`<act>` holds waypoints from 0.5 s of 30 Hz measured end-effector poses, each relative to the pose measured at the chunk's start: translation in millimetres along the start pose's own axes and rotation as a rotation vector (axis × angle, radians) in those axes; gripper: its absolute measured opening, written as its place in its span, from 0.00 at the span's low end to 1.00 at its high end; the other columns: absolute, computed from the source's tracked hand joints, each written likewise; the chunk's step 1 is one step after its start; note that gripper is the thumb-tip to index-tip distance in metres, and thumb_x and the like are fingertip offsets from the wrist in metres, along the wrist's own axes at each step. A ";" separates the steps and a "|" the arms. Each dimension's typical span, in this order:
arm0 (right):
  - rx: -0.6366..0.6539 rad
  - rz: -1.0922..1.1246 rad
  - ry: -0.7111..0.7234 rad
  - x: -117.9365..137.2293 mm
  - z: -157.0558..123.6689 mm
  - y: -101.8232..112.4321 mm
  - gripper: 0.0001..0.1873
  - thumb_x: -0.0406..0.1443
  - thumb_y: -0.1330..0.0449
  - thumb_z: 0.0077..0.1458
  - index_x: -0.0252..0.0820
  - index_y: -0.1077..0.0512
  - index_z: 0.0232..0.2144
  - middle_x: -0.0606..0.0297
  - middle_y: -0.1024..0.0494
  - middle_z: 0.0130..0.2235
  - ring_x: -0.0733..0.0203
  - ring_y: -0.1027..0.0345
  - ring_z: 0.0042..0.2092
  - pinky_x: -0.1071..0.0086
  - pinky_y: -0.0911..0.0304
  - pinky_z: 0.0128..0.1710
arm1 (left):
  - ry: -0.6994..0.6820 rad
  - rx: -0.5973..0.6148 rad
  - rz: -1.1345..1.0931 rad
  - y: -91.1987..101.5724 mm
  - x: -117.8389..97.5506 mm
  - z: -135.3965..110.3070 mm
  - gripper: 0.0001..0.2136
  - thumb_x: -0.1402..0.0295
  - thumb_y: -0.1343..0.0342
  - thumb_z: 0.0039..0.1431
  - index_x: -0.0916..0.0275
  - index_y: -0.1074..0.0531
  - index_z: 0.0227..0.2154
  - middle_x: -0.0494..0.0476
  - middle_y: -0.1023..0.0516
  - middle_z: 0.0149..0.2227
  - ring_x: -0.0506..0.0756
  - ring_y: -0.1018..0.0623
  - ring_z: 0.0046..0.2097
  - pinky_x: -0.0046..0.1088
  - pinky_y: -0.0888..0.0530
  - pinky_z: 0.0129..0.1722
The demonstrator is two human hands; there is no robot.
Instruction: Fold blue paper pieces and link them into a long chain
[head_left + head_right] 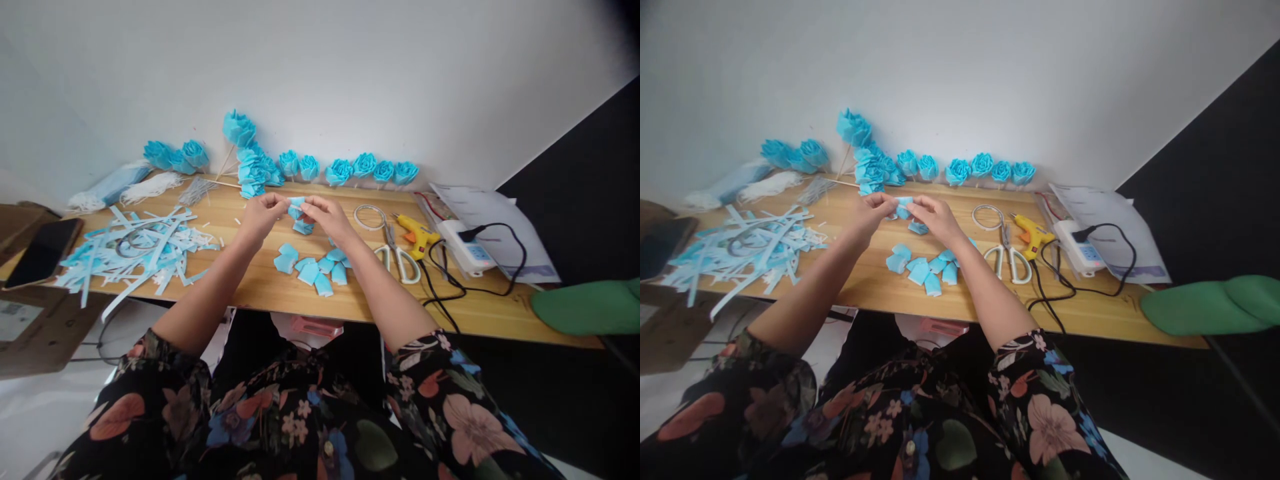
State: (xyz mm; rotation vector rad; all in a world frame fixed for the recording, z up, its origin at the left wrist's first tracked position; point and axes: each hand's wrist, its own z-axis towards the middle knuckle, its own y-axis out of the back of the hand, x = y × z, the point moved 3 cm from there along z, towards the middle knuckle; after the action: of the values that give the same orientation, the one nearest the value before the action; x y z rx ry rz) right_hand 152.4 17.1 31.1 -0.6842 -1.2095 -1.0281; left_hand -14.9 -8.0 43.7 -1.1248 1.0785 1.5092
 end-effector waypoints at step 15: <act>0.000 0.003 -0.029 -2.1 3.0 3.3 0.11 0.42 0.36 0.47 0.40 0.23 0.30 0.68 0.22 0.29 0.66 0.33 0.31 0.71 0.36 0.34 | -0.023 -0.027 0.038 -4.8 2.2 1.4 0.10 0.65 0.40 0.54 0.62 0.30 0.21 0.48 0.32 0.21 0.48 0.35 0.25 0.26 0.40 0.28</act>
State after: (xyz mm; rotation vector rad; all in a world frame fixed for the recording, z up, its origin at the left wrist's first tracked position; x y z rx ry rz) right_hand 154.1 21.7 30.2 -0.7033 -1.2334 -1.0190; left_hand -10.8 -5.5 41.2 -1.1081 1.0727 1.5671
